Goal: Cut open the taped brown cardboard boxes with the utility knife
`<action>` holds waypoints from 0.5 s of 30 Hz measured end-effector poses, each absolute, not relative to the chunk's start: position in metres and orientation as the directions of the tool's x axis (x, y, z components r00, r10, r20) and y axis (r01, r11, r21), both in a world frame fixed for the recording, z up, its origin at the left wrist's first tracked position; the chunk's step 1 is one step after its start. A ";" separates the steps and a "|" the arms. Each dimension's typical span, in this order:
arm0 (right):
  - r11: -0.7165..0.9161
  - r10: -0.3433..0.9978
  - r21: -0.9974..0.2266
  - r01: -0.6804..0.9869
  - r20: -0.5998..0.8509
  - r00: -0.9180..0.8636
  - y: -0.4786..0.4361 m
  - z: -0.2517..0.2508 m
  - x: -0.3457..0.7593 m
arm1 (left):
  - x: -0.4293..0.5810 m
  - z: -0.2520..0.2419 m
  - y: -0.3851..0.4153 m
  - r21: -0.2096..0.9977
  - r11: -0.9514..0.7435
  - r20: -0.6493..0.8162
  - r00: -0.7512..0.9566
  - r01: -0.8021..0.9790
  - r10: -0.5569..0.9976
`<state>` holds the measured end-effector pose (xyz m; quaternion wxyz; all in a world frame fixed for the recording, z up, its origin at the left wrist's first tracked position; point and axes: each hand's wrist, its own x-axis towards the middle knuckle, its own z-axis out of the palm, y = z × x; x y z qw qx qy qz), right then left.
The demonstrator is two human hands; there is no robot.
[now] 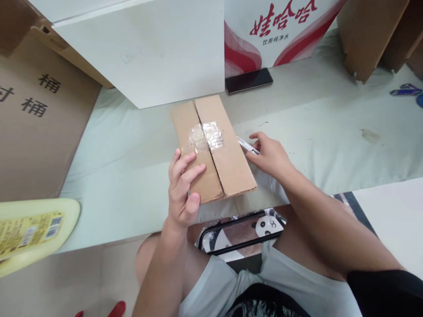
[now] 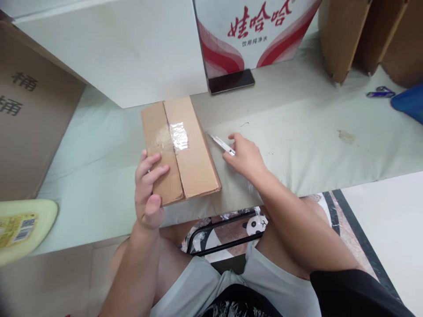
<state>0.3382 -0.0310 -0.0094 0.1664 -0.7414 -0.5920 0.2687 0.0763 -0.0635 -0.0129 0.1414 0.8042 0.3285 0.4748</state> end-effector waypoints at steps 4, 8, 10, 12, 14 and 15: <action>-0.128 0.950 -0.851 0.509 0.043 0.310 -0.026 -0.003 0.349 | 0.082 -0.012 -0.067 0.528 -0.745 0.672 0.336 0.408 0.660; 0.346 0.771 -0.888 0.303 0.453 0.447 -0.029 0.015 0.354 | 0.093 -0.012 -0.073 0.495 -0.758 0.672 0.366 0.426 0.644; 0.514 0.661 -0.820 0.252 0.566 0.493 -0.034 0.028 0.349 | 0.099 -0.012 -0.076 0.472 -0.766 0.676 0.378 0.437 0.632; 0.591 0.591 -0.759 0.273 0.638 0.494 -0.042 0.040 0.341 | 0.107 -0.011 -0.080 0.452 -0.769 0.676 0.389 0.452 0.626; 0.632 0.559 -0.712 0.305 0.692 0.457 -0.052 0.049 0.331 | 0.113 -0.010 -0.083 0.439 -0.761 0.670 0.391 0.477 0.631; 0.640 0.567 -0.701 0.315 0.707 0.423 -0.058 0.052 0.326 | 0.116 -0.009 -0.085 0.434 -0.756 0.667 0.389 0.490 0.635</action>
